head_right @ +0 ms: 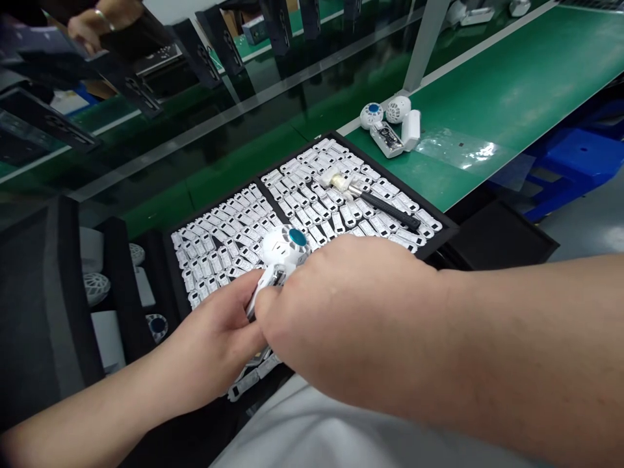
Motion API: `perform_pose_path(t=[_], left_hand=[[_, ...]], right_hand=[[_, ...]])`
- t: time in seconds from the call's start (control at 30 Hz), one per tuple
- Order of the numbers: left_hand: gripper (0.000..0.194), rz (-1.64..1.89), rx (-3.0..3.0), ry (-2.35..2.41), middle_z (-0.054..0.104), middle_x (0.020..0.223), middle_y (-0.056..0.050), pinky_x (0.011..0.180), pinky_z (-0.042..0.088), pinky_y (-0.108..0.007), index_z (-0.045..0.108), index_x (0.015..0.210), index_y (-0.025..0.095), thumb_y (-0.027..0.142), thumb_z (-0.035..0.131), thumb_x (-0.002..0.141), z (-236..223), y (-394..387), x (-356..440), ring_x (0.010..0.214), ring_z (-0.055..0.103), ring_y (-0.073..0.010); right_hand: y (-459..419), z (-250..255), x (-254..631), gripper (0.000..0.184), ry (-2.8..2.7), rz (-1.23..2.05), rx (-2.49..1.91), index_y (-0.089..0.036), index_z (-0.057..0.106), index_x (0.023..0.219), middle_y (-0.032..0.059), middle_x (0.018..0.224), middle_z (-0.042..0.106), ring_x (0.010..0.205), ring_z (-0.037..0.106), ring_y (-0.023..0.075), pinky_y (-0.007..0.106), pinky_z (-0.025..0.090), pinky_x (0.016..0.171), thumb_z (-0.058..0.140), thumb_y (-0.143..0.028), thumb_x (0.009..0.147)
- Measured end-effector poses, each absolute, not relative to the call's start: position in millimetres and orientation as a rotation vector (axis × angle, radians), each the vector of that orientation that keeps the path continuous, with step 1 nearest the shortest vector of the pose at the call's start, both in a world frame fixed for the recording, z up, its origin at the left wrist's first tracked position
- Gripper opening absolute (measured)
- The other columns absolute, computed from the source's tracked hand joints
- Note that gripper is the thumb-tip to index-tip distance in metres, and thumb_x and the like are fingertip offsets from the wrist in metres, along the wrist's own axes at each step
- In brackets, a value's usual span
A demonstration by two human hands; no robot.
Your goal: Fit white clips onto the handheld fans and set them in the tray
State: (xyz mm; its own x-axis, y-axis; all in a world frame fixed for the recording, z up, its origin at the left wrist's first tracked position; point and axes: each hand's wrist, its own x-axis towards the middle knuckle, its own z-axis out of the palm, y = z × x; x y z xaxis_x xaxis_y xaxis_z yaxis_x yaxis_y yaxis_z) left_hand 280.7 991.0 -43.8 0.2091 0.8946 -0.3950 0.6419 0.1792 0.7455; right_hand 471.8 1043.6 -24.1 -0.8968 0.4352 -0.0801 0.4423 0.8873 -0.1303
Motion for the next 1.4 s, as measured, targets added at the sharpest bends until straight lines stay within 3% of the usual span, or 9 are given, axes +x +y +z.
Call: perform_pose_path(t=[0.17, 0.4, 0.63, 0.87, 1.27, 1.4], left_hand=[[0.012, 0.296, 1.502, 1.561, 0.053, 0.073, 0.005, 0.055, 0.037, -0.023, 0.052, 0.084, 0.022, 0.032, 0.057, 0.088, -44, 990, 280, 0.067, 0.047, -0.0131], [0.011, 0.284, 1.509, 1.571, 0.056, 0.074, 0.003, 0.056, 0.036, -0.025, 0.052, 0.085, 0.021, 0.030, 0.059, 0.087, -45, 993, 282, 0.069, 0.050, -0.0144], [0.010, 0.317, 1.577, 1.543, 0.055, 0.072, 0.004, 0.056, 0.037, -0.024, 0.052, 0.081, 0.022, 0.028, 0.056, 0.088, -45, 992, 281, 0.066, 0.048, -0.0136], [0.007, 0.292, 1.567, 1.542, 0.057, 0.073, 0.005, 0.056, 0.037, -0.023, 0.053, 0.084, 0.022, 0.026, 0.057, 0.088, -45, 992, 280, 0.067, 0.050, -0.0133], [0.012, 0.375, 1.325, 1.424, 0.058, 0.072, 0.003, 0.056, 0.042, -0.025, 0.055, 0.088, 0.020, 0.031, 0.060, 0.087, -43, 998, 281, 0.064, 0.055, -0.0138], [0.017, 0.529, 1.005, 1.295, 0.061, 0.075, 0.002, 0.058, 0.050, -0.028, 0.052, 0.090, 0.019, 0.025, 0.064, 0.081, -47, 1004, 278, 0.062, 0.063, -0.0163]], right_hand=[[1046, -13, 460, 0.024, 2.702, -0.218, 0.710, -0.026, 0.067, 0.080, 0.0003, 0.055, 0.063, 0.042, 0.051, 0.0179, 0.030, 0.025, 0.040, 0.073, -0.019, 0.058], [1048, -22, 462, 0.015, 2.883, -0.355, 0.760, -0.026, 0.065, 0.077, -0.0006, 0.049, 0.059, 0.041, 0.050, 0.0173, 0.031, 0.026, 0.042, 0.062, -0.017, 0.066], [1050, -20, 457, 0.011, 2.772, -0.226, 0.752, -0.027, 0.063, 0.071, -0.0001, 0.045, 0.054, 0.034, 0.039, 0.0155, 0.031, 0.014, 0.037, 0.061, -0.019, 0.065], [1051, -28, 461, 0.008, 2.920, -0.504, 0.866, -0.027, 0.065, 0.073, -0.0013, 0.043, 0.052, 0.034, 0.038, 0.0153, 0.033, 0.025, 0.043, 0.057, -0.026, 0.077], [1058, -21, 469, 0.007, 2.926, -0.361, 0.861, -0.027, 0.058, 0.067, -0.0022, 0.045, 0.050, 0.037, 0.035, 0.0153, 0.032, 0.020, 0.045, 0.061, -0.023, 0.072], [1076, -36, 496, 0.016, 3.076, -0.270, 1.114, -0.025, 0.064, 0.083, -0.0002, 0.062, 0.062, 0.051, 0.050, 0.0186, 0.032, 0.027, 0.051, 0.051, -0.031, 0.089]])
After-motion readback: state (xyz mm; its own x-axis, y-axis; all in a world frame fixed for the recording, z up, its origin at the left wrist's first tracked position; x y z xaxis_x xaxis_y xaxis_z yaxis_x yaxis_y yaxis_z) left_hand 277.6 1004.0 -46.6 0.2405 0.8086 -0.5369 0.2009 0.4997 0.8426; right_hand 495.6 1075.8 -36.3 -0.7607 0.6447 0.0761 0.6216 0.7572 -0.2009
